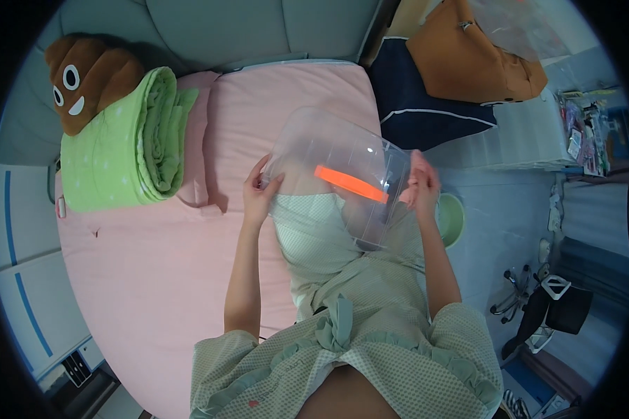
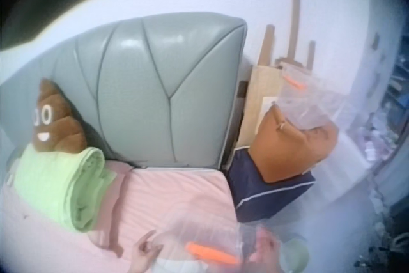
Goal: The person uses a lint roller on a bedsheet, then washes a pink cloth in a basin of water and uses it to wipe the headboard of the bed and a plastic storage container.
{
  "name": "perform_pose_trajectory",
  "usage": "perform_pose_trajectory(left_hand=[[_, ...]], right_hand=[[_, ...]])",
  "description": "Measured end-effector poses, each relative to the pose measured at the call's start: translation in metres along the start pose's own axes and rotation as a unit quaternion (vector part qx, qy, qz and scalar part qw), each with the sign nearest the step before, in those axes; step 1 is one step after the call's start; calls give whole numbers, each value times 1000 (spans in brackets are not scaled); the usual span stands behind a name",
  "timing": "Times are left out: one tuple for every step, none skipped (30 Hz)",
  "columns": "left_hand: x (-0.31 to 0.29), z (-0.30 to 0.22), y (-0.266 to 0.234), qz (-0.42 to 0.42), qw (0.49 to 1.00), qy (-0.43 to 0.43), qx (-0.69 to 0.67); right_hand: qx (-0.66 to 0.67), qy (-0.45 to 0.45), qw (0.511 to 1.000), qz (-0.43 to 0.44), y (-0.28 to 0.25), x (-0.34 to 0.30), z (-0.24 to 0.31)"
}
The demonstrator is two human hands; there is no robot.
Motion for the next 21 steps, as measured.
perform_pose_trajectory(left_hand=[[0,1,-2,0,1000,4,-3],[-1,3,-3,1,1000,5,-3],[-1,9,-6,0,1000,0,5],[-2,11,-10,-3,1000,-5,14],[-3,13,-13,-5,1000,-4,17],[-4,14,-13,-13,1000,-3,18],[-5,14,-14,-22,1000,-3,20],[-6,14,-14,-22,1000,-2,20],[-7,10,-12,-22,1000,8,10],[-7,7,-11,-22,1000,18,1],[-7,4,-11,-23,1000,21,2],[-6,0,-6,-20,999,26,-4],[-6,-4,-2,-16,999,32,-9],[-6,-6,0,-14,999,33,-11],[-7,-9,-2,-11,999,34,3],[-7,-11,-3,-8,999,36,16],[-7,-11,-5,-9,999,39,15],[-8,-12,-10,-11,998,44,41],[-10,-12,-13,-13,997,49,66],[-11,-12,-14,-15,996,51,68],[-14,-18,-19,-43,995,67,62]], right_hand=[[0,0,1000,-1,-7,3,0],[65,-1,996,-60,-26,5,-1],[130,-1,984,-120,-42,4,0],[133,0,984,-119,-43,5,9],[234,64,965,-103,-39,5,3],[329,124,932,-88,-36,4,-2],[329,122,932,-89,-42,5,-3],[363,178,913,-57,-36,4,-12],[396,232,888,-25,-29,2,-21],[398,231,888,-23,-33,4,-24],[346,254,903,20,-28,5,-29],[318,264,910,38,-26,5,-36],[290,273,915,57,-25,5,-43],[252,286,921,79,-21,7,-52],[214,299,924,104,-12,6,-55],[215,297,924,106,-9,8,-54],[217,261,936,91,-10,13,-48],[220,227,946,78,-9,18,-39],[222,226,945,80,-7,20,-34],[296,218,928,59,-8,26,-26],[367,210,905,35,-10,29,-14]])
Point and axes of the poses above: each hand's wrist, its own x-axis towards the middle knuckle, its own y-axis out of the palm, z = x × y, the point moved 10 cm from there along x, towards the middle knuckle, and after that the axes turned 2 degrees about x, right-handed, at the moved point
